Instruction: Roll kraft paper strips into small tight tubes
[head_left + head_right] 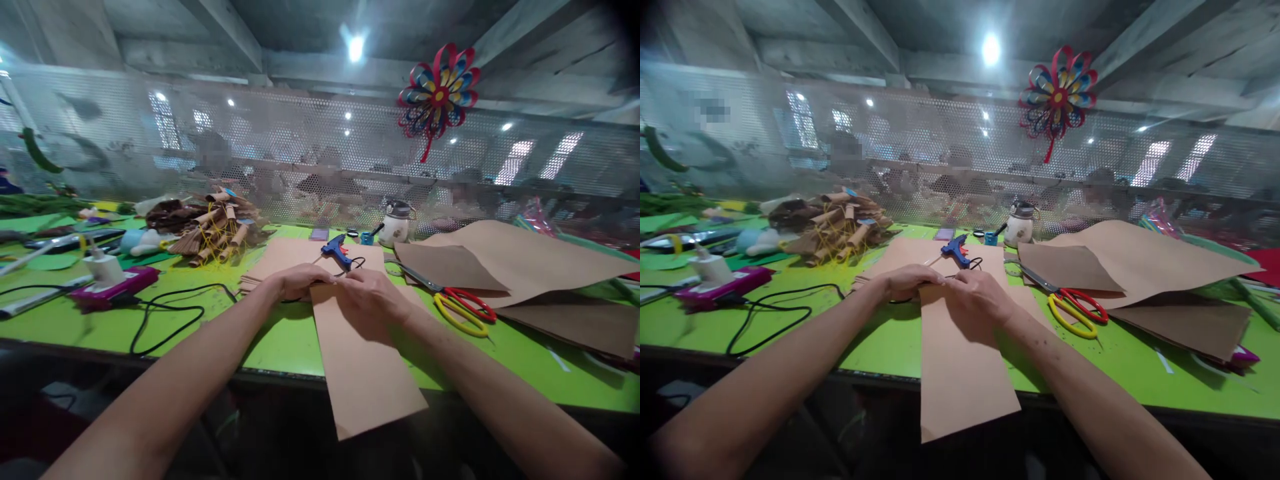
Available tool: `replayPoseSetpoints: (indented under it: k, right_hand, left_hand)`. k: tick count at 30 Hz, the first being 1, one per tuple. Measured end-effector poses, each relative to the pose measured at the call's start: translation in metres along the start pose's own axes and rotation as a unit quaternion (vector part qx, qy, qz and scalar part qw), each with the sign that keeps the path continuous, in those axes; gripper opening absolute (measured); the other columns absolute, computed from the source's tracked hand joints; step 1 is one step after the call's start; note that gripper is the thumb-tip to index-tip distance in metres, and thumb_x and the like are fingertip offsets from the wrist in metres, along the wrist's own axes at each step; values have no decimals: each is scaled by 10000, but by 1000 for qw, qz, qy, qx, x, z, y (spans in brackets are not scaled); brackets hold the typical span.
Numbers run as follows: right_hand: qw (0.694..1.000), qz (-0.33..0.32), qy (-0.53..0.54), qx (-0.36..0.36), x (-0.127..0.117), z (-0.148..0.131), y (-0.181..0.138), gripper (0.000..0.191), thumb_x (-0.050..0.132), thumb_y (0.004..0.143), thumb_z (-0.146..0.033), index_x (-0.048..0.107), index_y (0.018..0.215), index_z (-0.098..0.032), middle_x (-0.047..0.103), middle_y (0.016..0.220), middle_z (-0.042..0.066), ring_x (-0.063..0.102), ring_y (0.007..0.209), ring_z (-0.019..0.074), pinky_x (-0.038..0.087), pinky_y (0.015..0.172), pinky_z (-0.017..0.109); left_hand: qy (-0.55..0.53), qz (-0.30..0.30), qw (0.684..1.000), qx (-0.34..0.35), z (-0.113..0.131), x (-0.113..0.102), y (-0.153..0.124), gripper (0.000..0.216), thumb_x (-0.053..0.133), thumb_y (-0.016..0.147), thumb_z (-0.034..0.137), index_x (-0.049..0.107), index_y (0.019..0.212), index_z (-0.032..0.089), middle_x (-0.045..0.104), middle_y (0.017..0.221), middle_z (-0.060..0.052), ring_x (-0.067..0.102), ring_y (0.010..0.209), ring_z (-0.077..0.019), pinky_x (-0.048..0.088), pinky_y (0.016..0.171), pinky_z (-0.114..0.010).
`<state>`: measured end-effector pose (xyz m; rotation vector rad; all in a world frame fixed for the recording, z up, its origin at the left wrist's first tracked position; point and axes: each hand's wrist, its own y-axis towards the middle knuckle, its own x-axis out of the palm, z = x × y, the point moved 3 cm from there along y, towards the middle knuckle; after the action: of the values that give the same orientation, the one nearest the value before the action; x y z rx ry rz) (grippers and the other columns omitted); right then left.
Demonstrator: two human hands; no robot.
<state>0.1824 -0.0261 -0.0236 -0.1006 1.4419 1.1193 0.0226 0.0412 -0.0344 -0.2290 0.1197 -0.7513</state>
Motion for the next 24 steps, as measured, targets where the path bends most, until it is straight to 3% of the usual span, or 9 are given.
replayPoseSetpoints:
  k: [4,9,14,24]
  right_hand:
    - [999,-3,34,-1,4,4,-1,350,415,840,-118,536,1154,-213,558,778,54,472,647,127,342,565,234]
    - [999,-9,40,11,5,0,-1,351,423,842,-124,502,1179,-186,588,861,73,527,733,147,398,640,247]
    - [997,-18,78,15,5,1,0,254,429,861,-159,551,1083,-145,605,922,96,557,801,150,418,689,243]
    - [980,-50,193,20,3,11,3,301,453,823,-123,583,1090,-167,648,1031,67,596,898,158,437,786,254]
  left_hand:
    - [28,11,999,17,3,1,-1,231,647,631,305,655,766,118,631,719,-27,541,660,-142,389,611,-235]
    - [66,-48,994,72,9,5,-5,238,648,665,264,685,861,135,655,930,-34,525,906,-161,369,776,-225]
    - [88,-111,986,83,7,8,-4,319,659,686,321,675,934,122,656,930,-46,529,852,-154,358,804,-245]
    - [83,-99,989,78,3,4,0,303,689,647,317,689,877,120,660,947,-68,537,907,-187,362,830,-271]
